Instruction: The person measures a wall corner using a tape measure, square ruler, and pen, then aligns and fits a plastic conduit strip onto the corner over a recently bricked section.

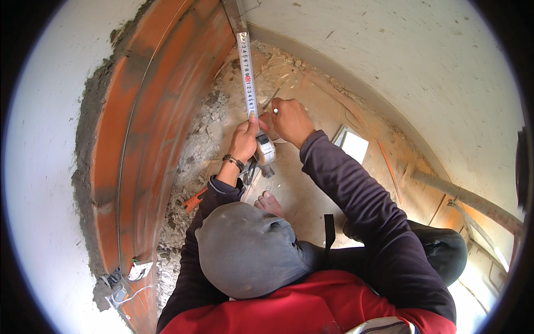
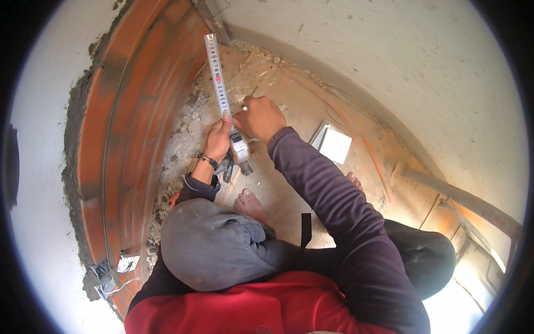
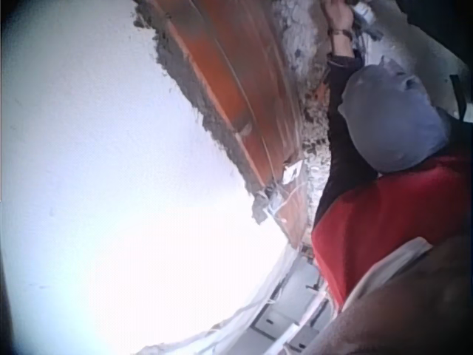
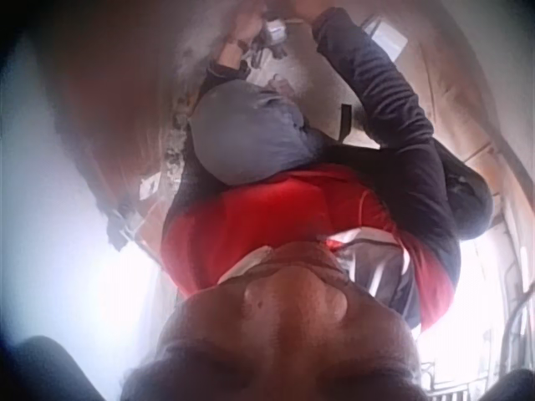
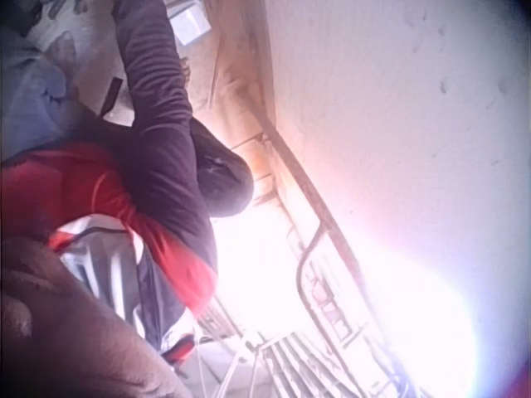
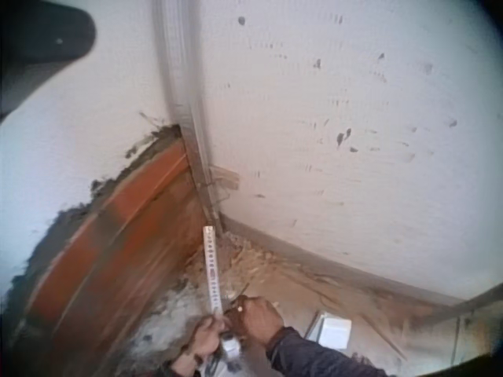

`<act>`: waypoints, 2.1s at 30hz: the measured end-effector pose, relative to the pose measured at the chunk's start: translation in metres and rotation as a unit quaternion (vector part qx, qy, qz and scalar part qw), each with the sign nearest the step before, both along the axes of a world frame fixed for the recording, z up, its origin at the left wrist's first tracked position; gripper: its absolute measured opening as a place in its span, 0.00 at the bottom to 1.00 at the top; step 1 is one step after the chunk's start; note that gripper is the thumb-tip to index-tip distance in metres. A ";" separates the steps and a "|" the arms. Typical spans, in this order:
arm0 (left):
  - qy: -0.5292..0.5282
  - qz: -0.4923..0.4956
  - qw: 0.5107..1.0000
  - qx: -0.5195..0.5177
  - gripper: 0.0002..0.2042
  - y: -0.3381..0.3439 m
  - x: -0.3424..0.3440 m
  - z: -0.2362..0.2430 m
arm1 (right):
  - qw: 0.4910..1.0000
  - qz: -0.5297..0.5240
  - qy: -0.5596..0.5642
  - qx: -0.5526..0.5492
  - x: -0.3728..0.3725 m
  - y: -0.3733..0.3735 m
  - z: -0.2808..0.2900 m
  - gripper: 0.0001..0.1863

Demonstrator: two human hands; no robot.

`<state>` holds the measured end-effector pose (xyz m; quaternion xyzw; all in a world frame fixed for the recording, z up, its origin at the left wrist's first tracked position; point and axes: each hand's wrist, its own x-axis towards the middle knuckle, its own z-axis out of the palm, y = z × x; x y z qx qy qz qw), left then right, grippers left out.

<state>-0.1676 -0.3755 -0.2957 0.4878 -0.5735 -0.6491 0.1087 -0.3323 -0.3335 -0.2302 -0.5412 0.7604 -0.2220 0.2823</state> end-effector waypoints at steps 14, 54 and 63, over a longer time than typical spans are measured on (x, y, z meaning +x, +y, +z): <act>0.163 0.079 0.983 -0.028 0.28 0.023 0.044 0.020 | 1.000 0.013 -0.005 -0.007 -0.030 -0.003 -0.028 0.05; 0.250 0.156 0.850 -0.436 0.29 0.023 0.050 0.157 | 0.806 0.049 -0.573 0.143 0.080 0.022 0.128 0.39; 0.269 0.104 0.786 -0.547 0.29 0.030 0.073 0.191 | 0.732 0.140 -0.648 0.161 0.087 0.022 0.145 0.32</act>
